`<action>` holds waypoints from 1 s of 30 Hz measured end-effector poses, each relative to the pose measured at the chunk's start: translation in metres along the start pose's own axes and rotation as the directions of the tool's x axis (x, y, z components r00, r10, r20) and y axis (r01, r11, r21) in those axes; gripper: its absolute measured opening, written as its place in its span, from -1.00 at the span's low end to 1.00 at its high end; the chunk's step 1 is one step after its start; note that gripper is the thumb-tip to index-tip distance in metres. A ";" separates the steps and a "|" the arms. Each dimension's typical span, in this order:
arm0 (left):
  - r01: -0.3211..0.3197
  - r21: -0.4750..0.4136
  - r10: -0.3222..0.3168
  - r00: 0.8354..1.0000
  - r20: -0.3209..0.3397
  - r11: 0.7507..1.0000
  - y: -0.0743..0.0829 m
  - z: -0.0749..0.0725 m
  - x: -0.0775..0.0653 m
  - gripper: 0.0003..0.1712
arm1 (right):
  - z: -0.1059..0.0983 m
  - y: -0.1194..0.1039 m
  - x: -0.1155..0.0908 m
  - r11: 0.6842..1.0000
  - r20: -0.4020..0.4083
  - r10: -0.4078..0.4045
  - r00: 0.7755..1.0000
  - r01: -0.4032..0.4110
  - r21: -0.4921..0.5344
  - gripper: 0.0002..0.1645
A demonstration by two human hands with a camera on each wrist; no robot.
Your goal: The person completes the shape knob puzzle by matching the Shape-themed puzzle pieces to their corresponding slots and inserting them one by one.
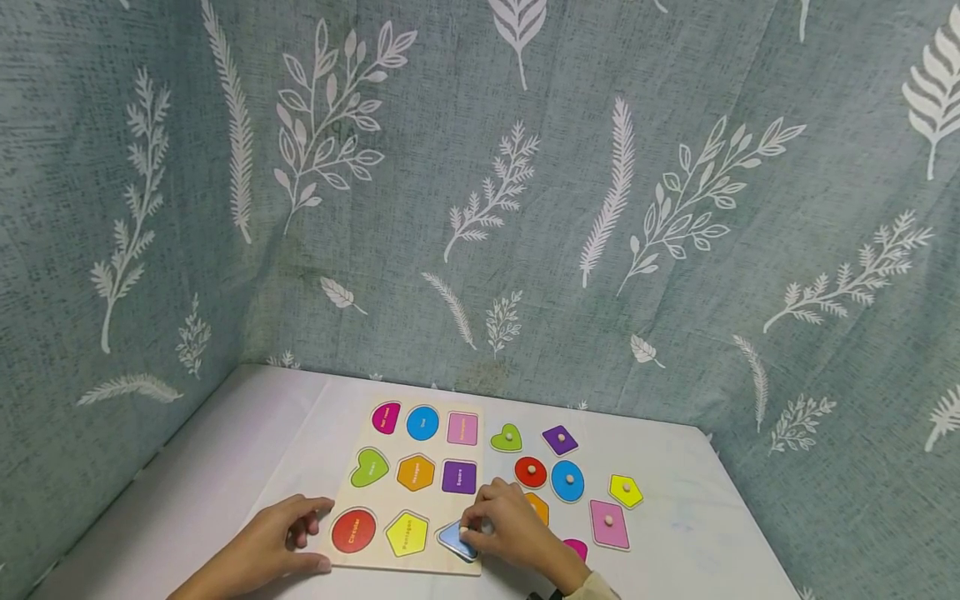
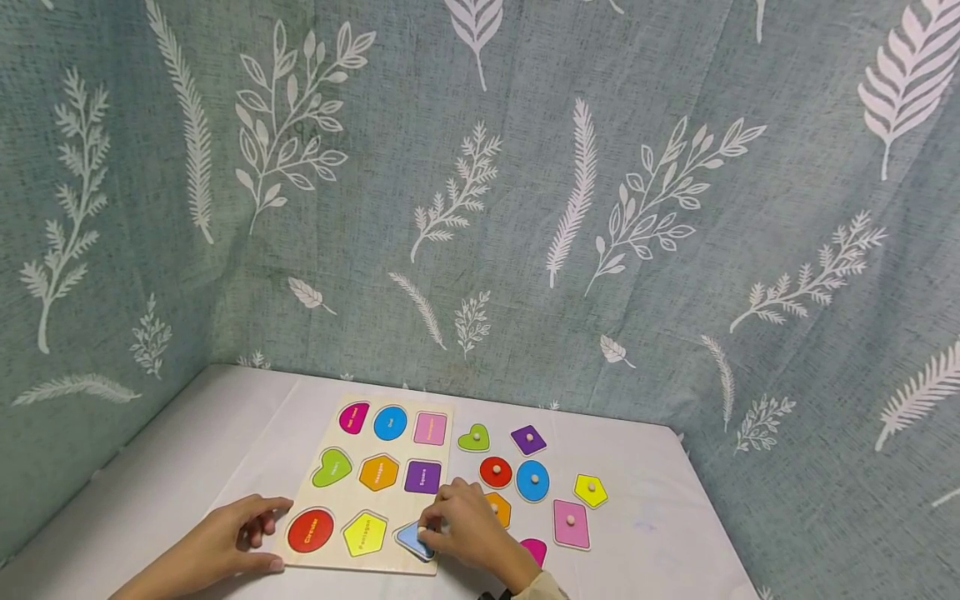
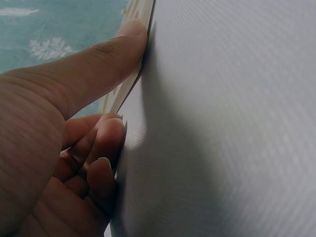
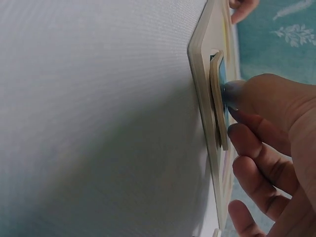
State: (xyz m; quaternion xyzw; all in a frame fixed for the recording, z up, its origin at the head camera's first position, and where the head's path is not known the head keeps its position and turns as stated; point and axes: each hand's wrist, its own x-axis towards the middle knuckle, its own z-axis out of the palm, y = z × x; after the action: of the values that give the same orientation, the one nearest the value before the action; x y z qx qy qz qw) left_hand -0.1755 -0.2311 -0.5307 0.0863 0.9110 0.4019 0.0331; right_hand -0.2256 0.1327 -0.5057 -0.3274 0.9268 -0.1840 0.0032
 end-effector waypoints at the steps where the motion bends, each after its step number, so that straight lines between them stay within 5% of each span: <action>1: 0.004 -0.001 -0.004 1.000 -0.001 1.000 0.000 0.000 0.000 -0.06 | 0.000 0.000 0.000 1.000 0.001 -0.001 1.000 0.001 0.000 -0.93; 30: 0.025 0.002 -0.025 1.000 0.001 1.000 0.004 -0.001 -0.001 -0.06 | 0.002 0.001 0.001 0.999 0.015 0.004 1.000 -0.005 0.034 -0.90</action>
State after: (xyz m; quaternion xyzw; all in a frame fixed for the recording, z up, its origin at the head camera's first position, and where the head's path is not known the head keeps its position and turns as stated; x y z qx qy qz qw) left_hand -0.1744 -0.2289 -0.5268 0.0750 0.9124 0.4005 0.0386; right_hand -0.2265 0.1326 -0.5079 -0.3267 0.9242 -0.1973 0.0162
